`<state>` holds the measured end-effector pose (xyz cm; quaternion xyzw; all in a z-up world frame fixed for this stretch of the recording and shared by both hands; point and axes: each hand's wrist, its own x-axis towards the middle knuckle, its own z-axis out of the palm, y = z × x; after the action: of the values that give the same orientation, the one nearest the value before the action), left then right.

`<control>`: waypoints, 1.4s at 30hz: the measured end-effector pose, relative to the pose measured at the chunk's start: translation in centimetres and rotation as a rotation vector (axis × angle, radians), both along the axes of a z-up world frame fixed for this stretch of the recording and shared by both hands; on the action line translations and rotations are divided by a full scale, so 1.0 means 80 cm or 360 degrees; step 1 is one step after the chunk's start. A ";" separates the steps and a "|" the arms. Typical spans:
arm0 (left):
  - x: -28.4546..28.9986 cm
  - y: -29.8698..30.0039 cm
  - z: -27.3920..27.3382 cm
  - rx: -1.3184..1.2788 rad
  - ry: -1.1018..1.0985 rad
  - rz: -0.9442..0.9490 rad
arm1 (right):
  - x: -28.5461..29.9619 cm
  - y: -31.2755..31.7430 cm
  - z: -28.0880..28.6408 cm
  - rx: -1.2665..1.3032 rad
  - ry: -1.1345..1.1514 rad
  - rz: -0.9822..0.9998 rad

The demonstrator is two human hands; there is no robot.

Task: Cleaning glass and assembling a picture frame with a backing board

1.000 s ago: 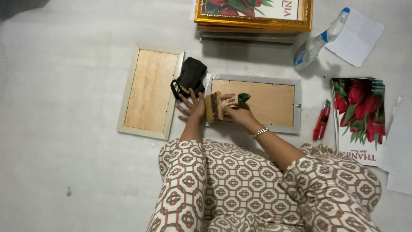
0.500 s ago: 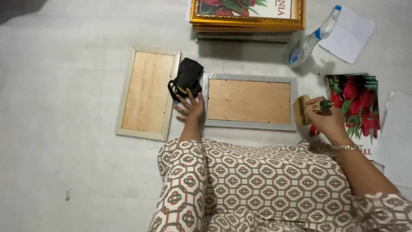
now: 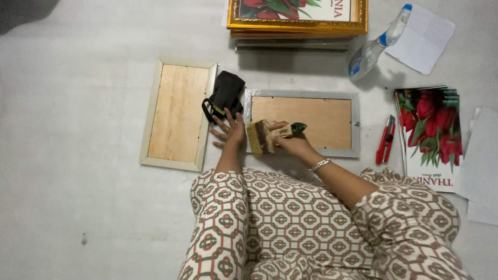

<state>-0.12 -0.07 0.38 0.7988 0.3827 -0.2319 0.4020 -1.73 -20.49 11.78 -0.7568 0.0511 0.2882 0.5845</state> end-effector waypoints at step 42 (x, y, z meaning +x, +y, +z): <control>0.006 -0.002 -0.011 0.0133 0.0071 -0.0054 | 0.088 -0.187 0.029 -0.0136 0.0012 0.0320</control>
<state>0.33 -0.26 -0.47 0.8161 0.3872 -0.2402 0.3556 5.31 -35.43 14.12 -0.7813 -0.0106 0.3458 0.5195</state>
